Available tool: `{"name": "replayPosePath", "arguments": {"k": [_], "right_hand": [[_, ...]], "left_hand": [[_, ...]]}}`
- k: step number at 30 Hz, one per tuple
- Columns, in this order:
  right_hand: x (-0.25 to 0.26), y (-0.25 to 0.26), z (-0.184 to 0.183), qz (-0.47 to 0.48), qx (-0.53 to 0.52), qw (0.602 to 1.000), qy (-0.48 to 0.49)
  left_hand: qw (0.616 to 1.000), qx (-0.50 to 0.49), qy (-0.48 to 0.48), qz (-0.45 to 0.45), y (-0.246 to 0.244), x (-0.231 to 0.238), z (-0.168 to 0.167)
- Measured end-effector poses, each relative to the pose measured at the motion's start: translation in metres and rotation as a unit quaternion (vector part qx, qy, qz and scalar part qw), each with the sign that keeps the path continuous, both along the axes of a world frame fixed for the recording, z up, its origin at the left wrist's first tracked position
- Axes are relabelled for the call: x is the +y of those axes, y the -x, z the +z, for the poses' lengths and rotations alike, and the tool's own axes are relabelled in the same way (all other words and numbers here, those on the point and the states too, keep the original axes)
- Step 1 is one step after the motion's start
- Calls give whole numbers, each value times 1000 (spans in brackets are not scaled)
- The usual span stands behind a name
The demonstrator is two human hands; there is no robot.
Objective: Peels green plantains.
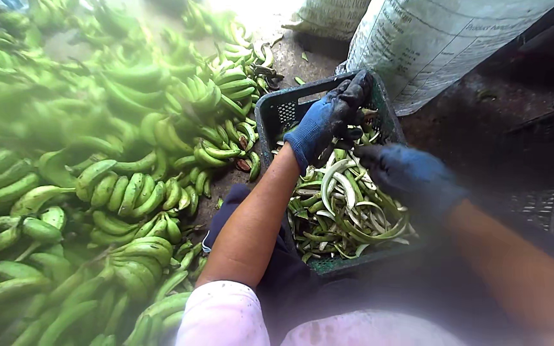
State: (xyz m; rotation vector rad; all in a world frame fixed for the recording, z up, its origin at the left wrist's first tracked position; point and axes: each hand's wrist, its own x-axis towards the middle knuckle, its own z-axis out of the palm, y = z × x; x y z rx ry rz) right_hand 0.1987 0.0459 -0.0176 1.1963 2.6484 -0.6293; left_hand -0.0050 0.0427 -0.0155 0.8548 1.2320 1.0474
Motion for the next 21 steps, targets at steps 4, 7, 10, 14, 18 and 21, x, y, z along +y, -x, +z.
{"name": "replayPosePath", "arguments": {"k": [4, 7, 10, 14, 18, 21], "right_hand": [[-17, 2, 1, 37, 35, 999, 2], [-11, 1, -5, 33, 35, 999, 12], [-11, 2, -3, 11, 45, 999, -11], [-11, 3, -5, 39, 55, 998, 9], [-7, -1, -3, 21, 62, 998, -15], [-15, 2, -8, 68, 82, 994, 5]], "left_hand": [[1000, -8, -18, -2, -2, 5, 2], [999, -26, -25, 0, 1, 2, 2], [998, -35, -43, 0, 3, 5, -5], [997, -67, -32, -5, 8, 7, -6], [997, -60, -38, 9, 5, -2, -3], [997, -77, -4, 0, 8, 1, -1]]}}
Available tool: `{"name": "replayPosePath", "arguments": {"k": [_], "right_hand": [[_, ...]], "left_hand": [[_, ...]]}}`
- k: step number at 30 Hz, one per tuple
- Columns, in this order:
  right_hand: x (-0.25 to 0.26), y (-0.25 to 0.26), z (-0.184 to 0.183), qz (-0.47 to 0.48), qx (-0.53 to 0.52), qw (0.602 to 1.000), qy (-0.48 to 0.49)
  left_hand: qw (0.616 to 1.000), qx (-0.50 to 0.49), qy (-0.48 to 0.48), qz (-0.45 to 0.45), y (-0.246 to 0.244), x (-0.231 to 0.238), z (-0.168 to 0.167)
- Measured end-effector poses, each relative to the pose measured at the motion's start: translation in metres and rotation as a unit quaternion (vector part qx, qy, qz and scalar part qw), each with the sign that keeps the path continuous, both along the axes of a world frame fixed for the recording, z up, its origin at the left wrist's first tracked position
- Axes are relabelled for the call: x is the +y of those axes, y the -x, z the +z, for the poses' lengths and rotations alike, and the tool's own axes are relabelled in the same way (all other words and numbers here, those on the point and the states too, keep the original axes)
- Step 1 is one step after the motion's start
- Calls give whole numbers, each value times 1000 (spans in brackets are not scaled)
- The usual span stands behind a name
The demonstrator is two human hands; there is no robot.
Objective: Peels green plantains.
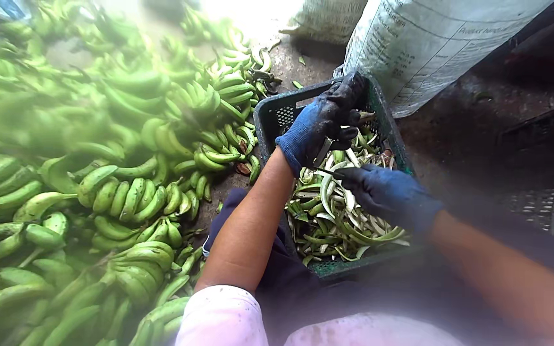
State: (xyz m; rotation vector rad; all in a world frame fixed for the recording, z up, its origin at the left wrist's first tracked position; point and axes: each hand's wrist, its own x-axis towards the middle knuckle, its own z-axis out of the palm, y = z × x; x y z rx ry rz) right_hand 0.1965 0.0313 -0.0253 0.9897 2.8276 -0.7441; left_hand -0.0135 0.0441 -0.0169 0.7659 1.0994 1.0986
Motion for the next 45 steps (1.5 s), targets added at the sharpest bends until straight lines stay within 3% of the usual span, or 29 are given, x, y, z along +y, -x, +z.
{"name": "replayPosePath", "arguments": {"k": [3, 6, 11, 13, 15, 19, 22, 26, 30, 32, 34, 36, 38, 40, 43, 45], "right_hand": [[14, -3, 4, -44, -20, 999, -9], [3, -5, 2, -5, 28, 999, -22], [19, -7, 6, -55, -33, 998, -6], [6, -5, 7, -28, -11, 999, -25], [3, -2, 6, 1, -21, 1000, -13], [20, -7, 8, -57, -50, 997, -13], [6, -4, 4, -8, -26, 1000, -7], [26, -7, 3, -53, -55, 997, -15], [11, -9, 0, 40, -32, 998, 37], [19, -12, -5, 0, 12, 993, 118], [32, -12, -4, -107, 124, 961, 223], [36, -3, -2, -188, 240, 863, 402], [35, 5, -9, -176, 313, 758, 545], [31, 12, -12, -148, 367, 697, 598], [40, 7, 18, -139, 434, 688, 565], [57, -12, 44, -113, 466, 715, 508]], "left_hand": [[997, -51, -54, -6, -1, -3, -3], [995, -88, -50, -10, -4, -7, 7], [997, -62, -50, -1, -2, -9, 5], [997, -65, -49, -8, -4, -4, 2], [1000, 6, -28, -6, -3, 2, 1], [996, 84, -17, -14, -13, 2, 1], [996, 95, -2, -3, -15, -1, 11], [997, 76, -22, -9, -12, -4, 7], [990, 44, -94, 97, 0, -2, 10], [969, -18, -155, 194, 14, 3, 5], [937, -66, -229, 255, 21, 8, -3], [919, -52, -267, 285, 13, 7, -7], [911, -32, -273, 308, -5, 6, -5], [909, -30, -280, 307, -26, 3, 4], [923, 40, -326, 199, -34, -20, 30], [942, 32, -316, 113, -21, -41, 46]]}}
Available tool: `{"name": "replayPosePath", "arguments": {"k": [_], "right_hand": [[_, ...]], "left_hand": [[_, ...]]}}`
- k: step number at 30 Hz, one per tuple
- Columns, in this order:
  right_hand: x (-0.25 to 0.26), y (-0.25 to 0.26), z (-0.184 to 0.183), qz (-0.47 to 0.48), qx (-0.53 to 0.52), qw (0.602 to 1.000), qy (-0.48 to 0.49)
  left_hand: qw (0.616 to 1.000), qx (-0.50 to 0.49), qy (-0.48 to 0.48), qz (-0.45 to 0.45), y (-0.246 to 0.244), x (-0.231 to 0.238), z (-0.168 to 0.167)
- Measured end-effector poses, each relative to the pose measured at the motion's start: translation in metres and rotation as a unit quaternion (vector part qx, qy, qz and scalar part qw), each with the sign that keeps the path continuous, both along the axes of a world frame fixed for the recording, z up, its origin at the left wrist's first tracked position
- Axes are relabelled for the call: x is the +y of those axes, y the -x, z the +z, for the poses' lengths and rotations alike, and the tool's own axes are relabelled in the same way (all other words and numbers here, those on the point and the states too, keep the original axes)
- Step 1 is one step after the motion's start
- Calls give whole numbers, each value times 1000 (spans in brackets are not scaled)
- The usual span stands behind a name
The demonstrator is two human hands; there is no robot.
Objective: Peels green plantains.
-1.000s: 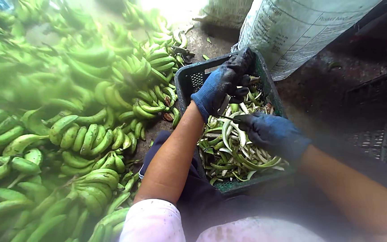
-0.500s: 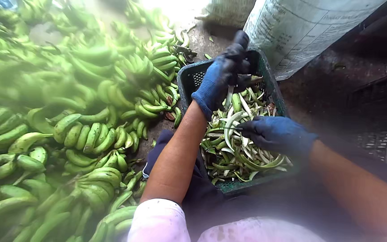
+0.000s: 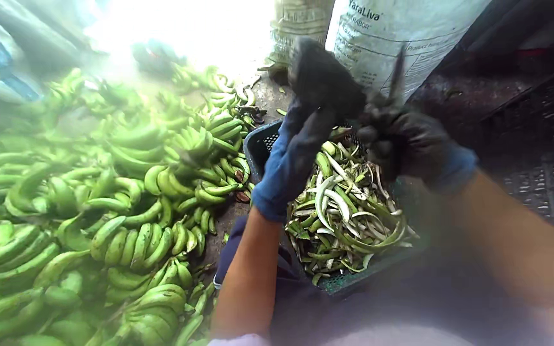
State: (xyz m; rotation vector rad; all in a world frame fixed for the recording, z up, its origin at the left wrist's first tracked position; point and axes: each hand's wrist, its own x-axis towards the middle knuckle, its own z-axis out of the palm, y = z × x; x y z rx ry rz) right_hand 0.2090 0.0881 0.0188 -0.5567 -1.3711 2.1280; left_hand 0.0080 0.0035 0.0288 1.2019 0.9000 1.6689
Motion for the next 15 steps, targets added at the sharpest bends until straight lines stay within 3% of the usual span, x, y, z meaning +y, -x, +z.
{"name": "replayPosePath", "arguments": {"k": [4, 7, 8, 10, 11, 15], "right_hand": [[24, -44, 17, 8, -53, 994, -99], [-4, -18, 50, -8, -250, 952, -175], [-2, -15, 47, -4, -281, 941, -190], [27, -30, -2, 2, -202, 948, -246], [32, -34, -14, -20, -211, 940, -266], [22, -26, -15, -70, -326, 878, -343]], "left_hand": [[967, -107, 63, -220, 21, -5, -13], [918, -134, 185, -325, -3, -17, -14], [895, -136, 219, -364, -7, -18, -15], [886, -135, 241, -374, -14, -16, -17], [891, -148, 250, -350, -16, -13, -19], [903, -246, 237, -262, -8, 3, -29]]}}
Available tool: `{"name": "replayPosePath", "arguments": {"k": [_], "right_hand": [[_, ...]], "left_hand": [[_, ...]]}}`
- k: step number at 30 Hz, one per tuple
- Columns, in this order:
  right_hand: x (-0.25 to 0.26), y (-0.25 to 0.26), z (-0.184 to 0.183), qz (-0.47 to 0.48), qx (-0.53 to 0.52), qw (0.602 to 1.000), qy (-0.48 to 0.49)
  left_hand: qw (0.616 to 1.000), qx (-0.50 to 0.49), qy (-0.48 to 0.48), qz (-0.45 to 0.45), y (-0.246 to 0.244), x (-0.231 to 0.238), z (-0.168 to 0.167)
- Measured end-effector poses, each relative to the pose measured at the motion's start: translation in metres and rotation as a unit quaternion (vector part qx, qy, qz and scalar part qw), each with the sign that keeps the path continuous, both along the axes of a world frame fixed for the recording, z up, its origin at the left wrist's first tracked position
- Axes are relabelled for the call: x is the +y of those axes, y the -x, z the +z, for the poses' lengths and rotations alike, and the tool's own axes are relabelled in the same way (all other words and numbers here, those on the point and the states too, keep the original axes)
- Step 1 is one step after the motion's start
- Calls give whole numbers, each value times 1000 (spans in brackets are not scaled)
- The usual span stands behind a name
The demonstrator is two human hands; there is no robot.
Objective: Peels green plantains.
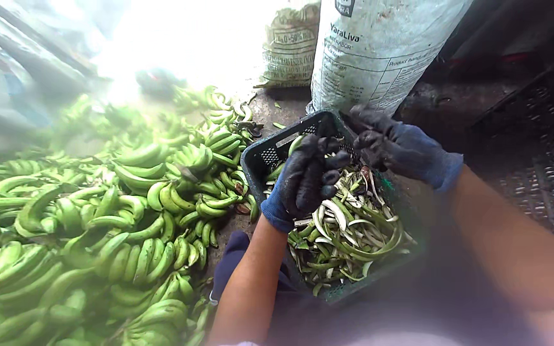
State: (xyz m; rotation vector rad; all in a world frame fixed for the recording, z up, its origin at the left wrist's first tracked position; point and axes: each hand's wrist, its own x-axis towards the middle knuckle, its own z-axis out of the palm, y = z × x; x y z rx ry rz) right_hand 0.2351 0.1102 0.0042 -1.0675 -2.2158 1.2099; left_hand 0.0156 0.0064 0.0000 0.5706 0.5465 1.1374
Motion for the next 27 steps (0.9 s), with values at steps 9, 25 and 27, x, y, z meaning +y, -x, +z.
{"name": "replayPosePath", "arguments": {"k": [9, 25, 27], "right_hand": [[-36, 16, 1, 64, -200, 963, -170], [-37, 27, -10, 43, -214, 961, -170], [-38, 26, -12, 52, -220, 961, -163]], "left_hand": [[994, 78, 34, 67, -5, -6, -7], [1000, -11, -19, 21, -2, -10, -10], [1000, 9, -17, 24, 0, -13, -11]]}}
